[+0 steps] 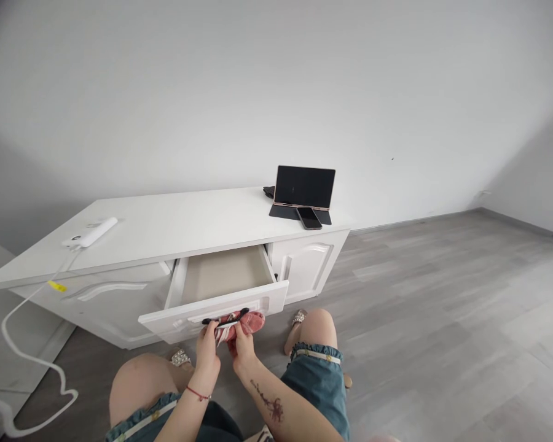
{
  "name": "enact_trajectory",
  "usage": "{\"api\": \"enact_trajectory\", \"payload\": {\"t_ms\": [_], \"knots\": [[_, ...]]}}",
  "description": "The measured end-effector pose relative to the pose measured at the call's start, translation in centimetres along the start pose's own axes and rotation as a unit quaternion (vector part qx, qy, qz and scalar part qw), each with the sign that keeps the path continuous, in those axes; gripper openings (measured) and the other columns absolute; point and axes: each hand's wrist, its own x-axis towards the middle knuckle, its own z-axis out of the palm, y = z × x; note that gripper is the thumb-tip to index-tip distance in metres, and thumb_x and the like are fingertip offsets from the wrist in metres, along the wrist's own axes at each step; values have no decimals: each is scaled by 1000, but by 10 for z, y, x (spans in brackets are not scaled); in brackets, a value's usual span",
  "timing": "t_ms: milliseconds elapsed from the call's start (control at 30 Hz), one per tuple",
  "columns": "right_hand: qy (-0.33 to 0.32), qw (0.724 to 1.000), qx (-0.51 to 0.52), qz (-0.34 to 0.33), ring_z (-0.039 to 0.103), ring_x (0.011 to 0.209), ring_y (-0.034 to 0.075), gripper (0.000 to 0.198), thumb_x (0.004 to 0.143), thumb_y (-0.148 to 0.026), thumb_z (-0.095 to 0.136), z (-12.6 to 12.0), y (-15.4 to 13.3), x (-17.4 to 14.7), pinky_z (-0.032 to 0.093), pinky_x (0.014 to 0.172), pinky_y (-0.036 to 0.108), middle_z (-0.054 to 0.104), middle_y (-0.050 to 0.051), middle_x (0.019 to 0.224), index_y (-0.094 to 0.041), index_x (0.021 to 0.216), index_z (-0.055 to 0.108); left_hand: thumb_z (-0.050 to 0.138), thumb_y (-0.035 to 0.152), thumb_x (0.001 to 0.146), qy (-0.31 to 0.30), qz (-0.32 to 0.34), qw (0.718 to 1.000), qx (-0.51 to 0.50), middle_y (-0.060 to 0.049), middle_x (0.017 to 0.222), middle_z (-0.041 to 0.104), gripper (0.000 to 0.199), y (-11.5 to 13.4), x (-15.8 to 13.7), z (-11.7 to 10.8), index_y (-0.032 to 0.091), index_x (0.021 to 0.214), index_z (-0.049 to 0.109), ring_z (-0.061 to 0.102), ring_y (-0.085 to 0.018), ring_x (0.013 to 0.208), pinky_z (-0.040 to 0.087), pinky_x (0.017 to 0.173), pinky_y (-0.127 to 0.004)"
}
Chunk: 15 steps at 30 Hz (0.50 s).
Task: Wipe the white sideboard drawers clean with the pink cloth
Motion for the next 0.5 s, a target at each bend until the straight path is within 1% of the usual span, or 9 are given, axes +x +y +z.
{"api": "enact_trajectory", "payload": {"t_ms": [67,100,133,200,233,300,367,433,500], "knots": [[-8,1000,9,29,57,55,11,36,58,-44,81,5,1,-1,45,53,22,63,-4,63,-21,77,62,68,29,60,9,12,1000,7,1,59,63,14,-1,1,0,18,62,59,57,-16,57,44,57,-30],[-15,999,5,33,57,56,11,36,57,-43,82,7,2,-2,45,54,22,63,-4,63,-21,78,62,68,30,60,12,20,1000,10,1,58,62,16,-2,1,0,19,61,57,57,-16,57,43,57,-30],[-27,999,-4,22,58,58,11,36,56,-42,82,9,3,-1,45,55,22,64,-4,64,-20,79,63,69,31,59,13,25,999,13,2,57,61,18,-3,2,-1,19,60,56,56,-16,56,42,57,-30],[-43,998,-27,-24,60,63,13,36,54,-40,81,9,5,1,46,58,23,67,-3,68,-19,80,66,70,34,59,18,28,999,24,4,55,57,22,-5,3,-2,20,59,52,52,-14,55,40,57,-29],[-40,997,-39,-49,60,65,14,35,54,-39,81,7,6,3,47,59,24,67,-2,68,-19,78,67,70,34,59,17,26,999,32,4,55,55,23,-5,4,-3,21,58,51,51,-14,55,39,57,-29],[-4,995,-60,-79,57,61,15,29,53,-38,80,-3,2,8,46,57,25,65,-1,62,-18,70,67,69,34,60,11,28,998,54,6,54,50,25,-5,6,-5,22,57,48,46,-13,54,36,58,-30],[58,990,-76,-102,54,57,15,26,53,-39,79,-17,-11,13,44,56,27,62,-1,57,-19,64,66,69,32,61,6,42,996,74,8,53,46,27,-3,7,-7,23,56,44,42,-13,55,34,60,-31],[111,978,-98,-144,56,60,18,29,54,-43,79,-34,-31,14,46,59,30,65,1,60,-18,65,68,69,29,61,20,57,995,83,9,53,40,33,-3,8,-8,24,54,37,40,-13,57,33,63,-32],[129,960,-138,-206,62,69,23,34,55,-46,80,-48,-58,12,48,66,32,70,6,68,-17,69,70,71,25,61,39,58,995,70,9,54,38,37,-5,9,-9,25,54,34,40,-13,60,34,67,-33]]}}
